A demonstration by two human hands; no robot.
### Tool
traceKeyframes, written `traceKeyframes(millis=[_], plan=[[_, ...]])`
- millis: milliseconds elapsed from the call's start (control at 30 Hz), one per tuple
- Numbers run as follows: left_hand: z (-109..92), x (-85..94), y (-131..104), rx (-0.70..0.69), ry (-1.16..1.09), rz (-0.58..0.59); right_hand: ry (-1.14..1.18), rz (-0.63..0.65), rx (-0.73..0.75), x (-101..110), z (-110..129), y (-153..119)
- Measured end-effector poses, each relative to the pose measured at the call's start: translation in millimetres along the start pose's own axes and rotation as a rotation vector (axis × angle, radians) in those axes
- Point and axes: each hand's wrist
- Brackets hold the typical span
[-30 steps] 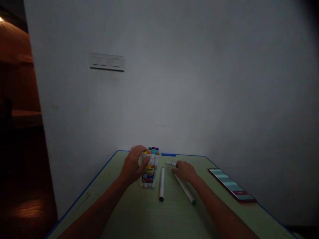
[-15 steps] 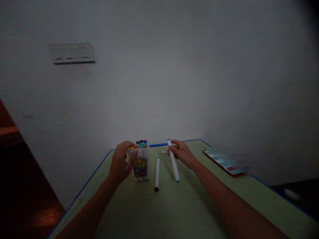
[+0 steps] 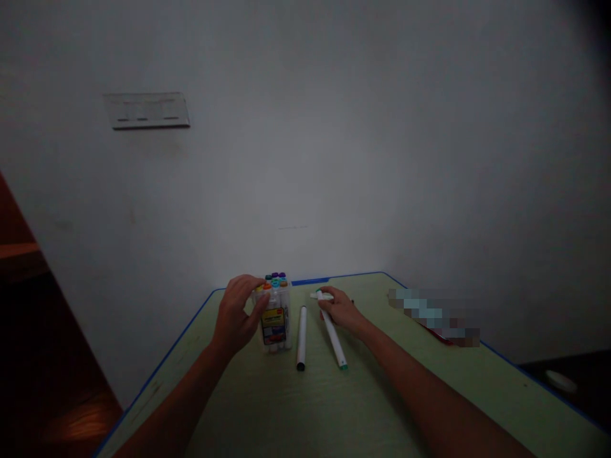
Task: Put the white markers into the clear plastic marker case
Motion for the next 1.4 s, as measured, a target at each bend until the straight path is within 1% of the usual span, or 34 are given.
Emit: traceKeyframes(millis=[67, 167, 233, 300, 400, 500, 633, 767, 967, 1100, 1267, 1400], plan=[[-1, 0.1, 0, 0.007, 0.000, -0.015, 0.068, 0.006, -0.008, -2, 2, -1], [0, -1.5, 4, 0.045, -0.022, -0.051, 0.260, -0.021, -0.061, -7, 8, 4], [1, -5.1, 8, 0.106, -0.057, -0.076, 0.343, -0.050, -0.100, -12, 12, 10], [3, -10.8, 11, 0.180, -0.100, -0.099, 0.375, -0.067, -0.117, -17, 14, 16], [4, -20.1, 8, 0.266, -0.139, -0.129, 0.437, -0.062, -0.164, -23, 10, 20], [2, -24.0, 0, 0.320, -0.138, -0.141, 0.504, -0.044, -0.208, -22, 3, 16], [-1, -20.1, -7, 0.260, -0.070, -0.113, 0.565, 0.014, -0.237, -16, 1, 10], [-3, -16.4, -6, 0.199, -0.013, -0.106, 0.592, 0.067, -0.243, -11, 5, 9], [-3, -14.7, -6, 0.197, -0.011, -0.082, 0.573, 0.112, -0.185, -7, 7, 7], [2, -15.0, -6, 0.194, -0.008, -0.075, 0.528, 0.072, -0.148, -8, 5, 8], [5, -15.7, -7, 0.148, 0.016, -0.063, 0.471, 0.026, -0.146, -11, 3, 10], [4, -16.0, -7, 0.112, 0.012, -0.079, 0.454, -0.008, -0.150, -13, -1, 13]])
Point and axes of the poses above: each hand's wrist, its own y-axis towards the middle knuckle, its own x-axis out of the back of the hand, z = x × y, and after that the axes turned 7 degrees about -z, right-handed
